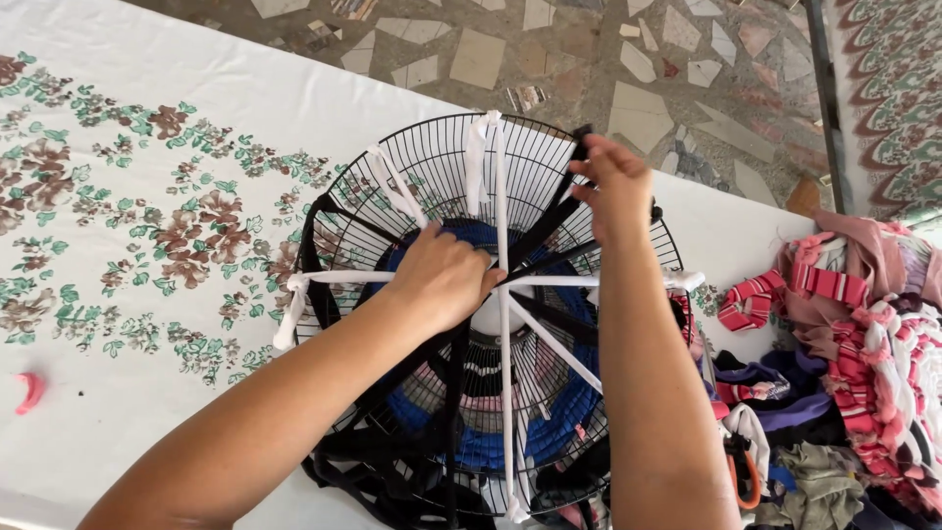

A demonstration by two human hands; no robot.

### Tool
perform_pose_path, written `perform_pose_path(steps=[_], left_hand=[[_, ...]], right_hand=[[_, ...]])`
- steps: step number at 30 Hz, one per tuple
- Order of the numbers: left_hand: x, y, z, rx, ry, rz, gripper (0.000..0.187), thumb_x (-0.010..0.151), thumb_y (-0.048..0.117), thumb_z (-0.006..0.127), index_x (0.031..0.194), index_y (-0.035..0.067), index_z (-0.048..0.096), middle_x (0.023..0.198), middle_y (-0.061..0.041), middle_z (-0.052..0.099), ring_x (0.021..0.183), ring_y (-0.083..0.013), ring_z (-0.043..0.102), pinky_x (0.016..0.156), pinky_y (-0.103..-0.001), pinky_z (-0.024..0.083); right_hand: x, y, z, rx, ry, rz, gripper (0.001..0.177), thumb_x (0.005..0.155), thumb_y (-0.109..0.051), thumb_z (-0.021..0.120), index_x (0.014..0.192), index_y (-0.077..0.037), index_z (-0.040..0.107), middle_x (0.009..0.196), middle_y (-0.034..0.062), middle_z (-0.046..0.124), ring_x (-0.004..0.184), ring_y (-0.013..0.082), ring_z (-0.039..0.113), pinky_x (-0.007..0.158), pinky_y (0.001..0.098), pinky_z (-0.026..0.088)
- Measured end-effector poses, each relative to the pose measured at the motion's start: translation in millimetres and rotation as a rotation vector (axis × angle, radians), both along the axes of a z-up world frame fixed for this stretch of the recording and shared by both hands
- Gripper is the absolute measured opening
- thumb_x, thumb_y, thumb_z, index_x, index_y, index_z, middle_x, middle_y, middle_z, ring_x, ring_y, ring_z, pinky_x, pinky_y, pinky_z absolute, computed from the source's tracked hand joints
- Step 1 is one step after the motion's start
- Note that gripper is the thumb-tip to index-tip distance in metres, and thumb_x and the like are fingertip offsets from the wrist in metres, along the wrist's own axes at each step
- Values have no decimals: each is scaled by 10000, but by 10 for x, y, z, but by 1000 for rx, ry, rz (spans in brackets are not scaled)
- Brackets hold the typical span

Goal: The recorder is weaving and knotting various strips of fabric onto a circular wire frame to create a handmade rug.

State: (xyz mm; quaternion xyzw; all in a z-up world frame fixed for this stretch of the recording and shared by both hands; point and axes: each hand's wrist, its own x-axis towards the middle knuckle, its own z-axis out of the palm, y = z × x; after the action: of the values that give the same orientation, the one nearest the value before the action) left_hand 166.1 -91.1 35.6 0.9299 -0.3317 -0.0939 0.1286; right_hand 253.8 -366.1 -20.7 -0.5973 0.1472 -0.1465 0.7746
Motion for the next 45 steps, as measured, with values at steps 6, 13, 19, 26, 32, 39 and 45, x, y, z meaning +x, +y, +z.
perform_pose_path(steps=[6,13,19,26,32,39,45], left_hand=[[110,35,251,84,236,-22,460,1044,437,497,904,77,747,782,-128,712,726,-300,705,743,-460,582],[1411,-405,110,-387,-56,46,193,1024,148,553,922,42,679,908,-132,731,855,-254,711,815,-398,558],[2315,-1064,-457,-476,94,168,240,974,82,543,1071,115,760,1142,-82,751,1058,-252,709,934,-400,530],[2560,-1120,-520,-286,309,192,340,904,0,557,1065,165,808,1081,-95,762,961,-235,728,873,-371,565],[2592,-857,-430,-397,647,280,313,927,-29,546,1058,108,795,922,-80,778,716,-154,687,664,-335,595],[2439,-832,-315,-382,630,307,343,963,29,505,1040,143,819,871,-40,761,674,-133,661,631,-315,573],[2490,-895,-447,-362,640,291,261,971,127,563,1017,161,817,849,-24,746,659,-117,636,609,-307,547]], right_hand=[[102,422,-136,-273,77,186,426,972,-33,581,1391,42,572,1235,131,678,954,171,712,670,318,608],[108,612,-198,-346,169,312,549,946,1,559,1488,14,472,1424,154,599,988,171,659,690,287,587],[88,690,-207,-380,138,279,573,980,-39,559,1533,-22,415,1439,119,572,1049,157,620,709,287,569],[121,693,-229,-132,163,243,603,942,-48,568,1527,-43,425,1420,72,577,1028,126,606,706,280,548],[22,852,-290,-304,149,296,558,974,-86,579,1522,-71,471,1313,26,606,936,91,571,707,263,519],[-46,853,-236,-302,94,352,549,996,-91,568,1539,-88,485,1189,27,634,918,83,541,723,249,498],[-50,788,-226,-173,137,323,557,974,-94,555,1522,-56,465,1321,34,630,996,113,590,711,265,512]])
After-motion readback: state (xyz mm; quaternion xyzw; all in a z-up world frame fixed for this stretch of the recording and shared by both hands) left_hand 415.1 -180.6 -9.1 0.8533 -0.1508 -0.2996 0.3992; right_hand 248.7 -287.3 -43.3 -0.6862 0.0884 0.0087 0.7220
